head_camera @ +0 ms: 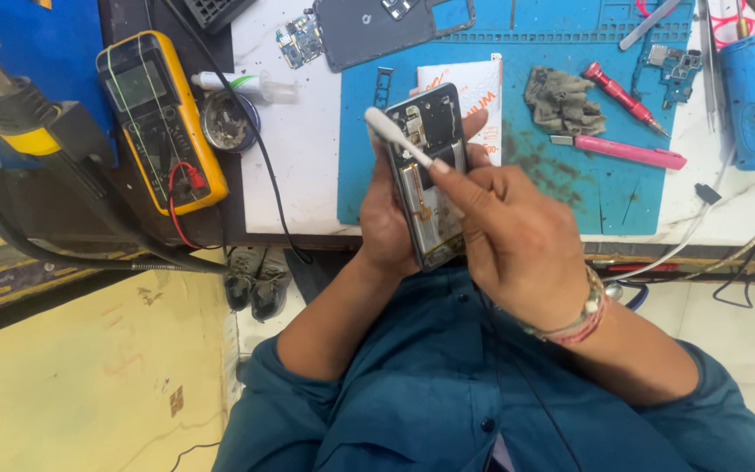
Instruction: The person uses a heat gun to warm the back of a disassembled smartphone, then wipes the battery area with a cloth. They use a red screwdriver to remove screws from the motherboard, lift the board out, and use pliers to cut a ribbon cable. Finally, they use a pink plastic tool to pry and separate components within the phone chassis.
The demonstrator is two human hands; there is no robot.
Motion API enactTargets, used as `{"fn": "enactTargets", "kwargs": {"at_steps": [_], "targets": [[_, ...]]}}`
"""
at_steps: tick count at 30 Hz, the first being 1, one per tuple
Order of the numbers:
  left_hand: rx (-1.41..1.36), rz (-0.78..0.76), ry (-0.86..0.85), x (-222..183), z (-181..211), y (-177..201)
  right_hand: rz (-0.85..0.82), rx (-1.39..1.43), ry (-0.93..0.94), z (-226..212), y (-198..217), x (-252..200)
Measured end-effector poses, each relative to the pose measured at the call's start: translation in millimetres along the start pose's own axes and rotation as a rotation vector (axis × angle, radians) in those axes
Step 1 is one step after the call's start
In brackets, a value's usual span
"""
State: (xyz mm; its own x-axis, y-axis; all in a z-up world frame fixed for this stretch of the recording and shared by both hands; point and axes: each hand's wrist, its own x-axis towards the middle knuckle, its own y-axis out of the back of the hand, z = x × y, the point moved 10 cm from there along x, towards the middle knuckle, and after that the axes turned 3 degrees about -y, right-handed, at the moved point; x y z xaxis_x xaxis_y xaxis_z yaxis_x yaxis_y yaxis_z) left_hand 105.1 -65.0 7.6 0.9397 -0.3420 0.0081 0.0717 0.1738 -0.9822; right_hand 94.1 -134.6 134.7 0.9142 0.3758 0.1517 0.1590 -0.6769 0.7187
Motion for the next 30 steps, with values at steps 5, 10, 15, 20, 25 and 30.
{"fn": "enactTargets", "kwargs": {"at_steps": [5,10,15,20,25,30], "targets": [[-0.067,-0.014,-0.063,8,24,-5,-0.226,-0.061,-0.115,-1,-26,-25],[-0.030,-0.005,-0.111,10,42,-5,-0.561,0.034,-0.178,18,-29,-65],[-0.011,-0.027,-0.123,8,39,-7,-0.287,0.392,-0.152,29,-11,-58],[-0.011,-0.027,-0.083,9,22,-10,-0.037,0.094,-0.063,14,-7,-33],[-0.015,-0.035,-0.128,9,35,-13,-0.313,-0.101,-0.084,6,-29,-38],[-0.059,-0.108,-0.217,8,56,-17,-0.278,0.218,-0.073,30,-1,-56]]}}
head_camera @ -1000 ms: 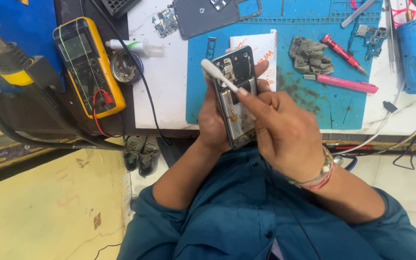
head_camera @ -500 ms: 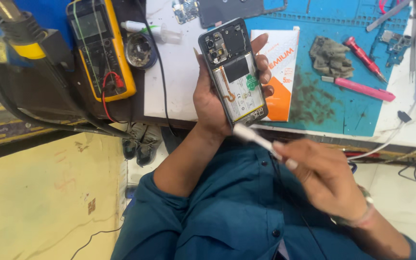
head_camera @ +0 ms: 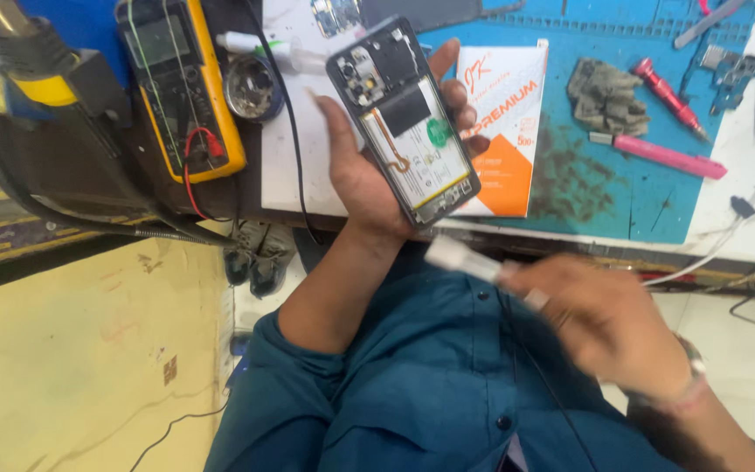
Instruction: The person uses a heat gun to warm the back of a disassembled smartphone, then wipes the battery area with a cloth. They use a red screwdriver to remove screws from the motherboard, lift the board out, and use pliers to cut a ribbon cable. Finally, they use a pink plastic tool to pry and separate components within the phone chassis.
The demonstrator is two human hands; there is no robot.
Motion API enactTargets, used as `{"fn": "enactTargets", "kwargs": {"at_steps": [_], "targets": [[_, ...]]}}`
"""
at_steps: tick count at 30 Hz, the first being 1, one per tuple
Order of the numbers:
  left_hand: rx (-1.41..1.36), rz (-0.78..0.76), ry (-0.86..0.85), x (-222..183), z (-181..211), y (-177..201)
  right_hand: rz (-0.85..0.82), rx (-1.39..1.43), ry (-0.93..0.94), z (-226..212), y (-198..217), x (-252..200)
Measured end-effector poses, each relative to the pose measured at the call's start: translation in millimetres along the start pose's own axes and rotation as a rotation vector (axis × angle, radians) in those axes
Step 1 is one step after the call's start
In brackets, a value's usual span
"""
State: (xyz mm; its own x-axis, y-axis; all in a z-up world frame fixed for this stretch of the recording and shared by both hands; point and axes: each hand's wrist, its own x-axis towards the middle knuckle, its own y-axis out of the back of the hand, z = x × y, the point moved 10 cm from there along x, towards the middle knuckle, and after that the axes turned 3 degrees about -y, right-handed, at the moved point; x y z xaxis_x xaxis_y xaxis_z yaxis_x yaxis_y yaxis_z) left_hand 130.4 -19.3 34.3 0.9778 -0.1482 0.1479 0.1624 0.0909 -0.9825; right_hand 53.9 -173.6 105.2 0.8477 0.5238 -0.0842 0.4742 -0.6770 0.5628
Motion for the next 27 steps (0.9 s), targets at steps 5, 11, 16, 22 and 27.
{"fn": "enactTargets", "kwargs": {"at_steps": [5,11,16,22,27], "targets": [[0.067,0.074,-0.028,0,-1,8,0.288,-0.154,-0.031,23,-6,-6],[0.037,0.060,-0.086,-7,6,10,0.249,-0.255,0.003,26,-19,-6],[-0.043,0.032,-0.080,-10,3,9,0.257,-0.357,0.186,19,-18,-12],[0.180,0.124,-0.052,-9,8,5,0.451,-0.222,0.113,32,4,-26],[0.303,0.112,0.036,-10,-6,9,0.391,-0.370,0.010,22,-13,-6]]}}
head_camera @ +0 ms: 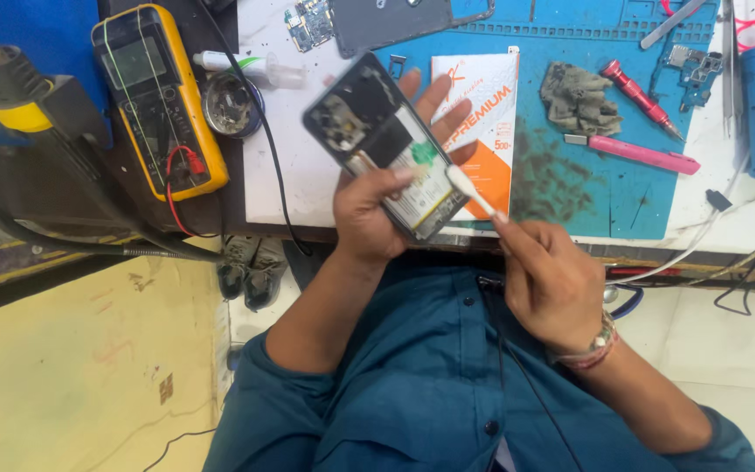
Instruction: The person uses a heat gun to warm the back of a disassembled smartphone, then wipes the battery area with a cloth. They use a red screwdriver to remove screws from the motherboard, lift the board out, and use pliers to cut a ribbon cable. Finally, they use a pink plastic tool to pry and separate components within the phone chassis.
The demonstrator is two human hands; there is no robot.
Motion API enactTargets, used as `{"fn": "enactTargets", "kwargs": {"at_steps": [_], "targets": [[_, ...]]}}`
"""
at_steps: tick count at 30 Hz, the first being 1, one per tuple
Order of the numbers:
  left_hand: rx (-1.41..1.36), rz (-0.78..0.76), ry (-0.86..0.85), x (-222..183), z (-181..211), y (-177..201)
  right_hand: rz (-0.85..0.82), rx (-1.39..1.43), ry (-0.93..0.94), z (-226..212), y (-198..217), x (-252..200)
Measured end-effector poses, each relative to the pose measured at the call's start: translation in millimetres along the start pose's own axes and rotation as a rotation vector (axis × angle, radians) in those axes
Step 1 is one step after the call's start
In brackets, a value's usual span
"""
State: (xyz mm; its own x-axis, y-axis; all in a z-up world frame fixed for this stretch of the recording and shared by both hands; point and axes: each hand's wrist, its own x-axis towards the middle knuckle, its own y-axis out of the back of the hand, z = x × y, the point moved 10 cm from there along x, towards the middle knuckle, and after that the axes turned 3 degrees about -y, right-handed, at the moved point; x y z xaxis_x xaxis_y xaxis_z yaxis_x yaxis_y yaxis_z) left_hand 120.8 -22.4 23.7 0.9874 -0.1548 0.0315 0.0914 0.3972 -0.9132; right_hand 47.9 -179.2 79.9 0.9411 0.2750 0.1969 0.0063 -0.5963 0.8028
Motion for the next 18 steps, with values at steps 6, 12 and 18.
{"fn": "enactTargets", "kwargs": {"at_steps": [6,12,18], "targets": [[0.086,0.009,0.166,-20,-34,1,0.054,-0.058,-0.011,-18,9,46],[-0.011,0.051,0.334,-26,-56,1,0.190,-0.061,0.033,4,32,77],[0.079,0.050,0.287,-22,-50,3,0.333,-0.449,-0.048,66,78,74]]}}
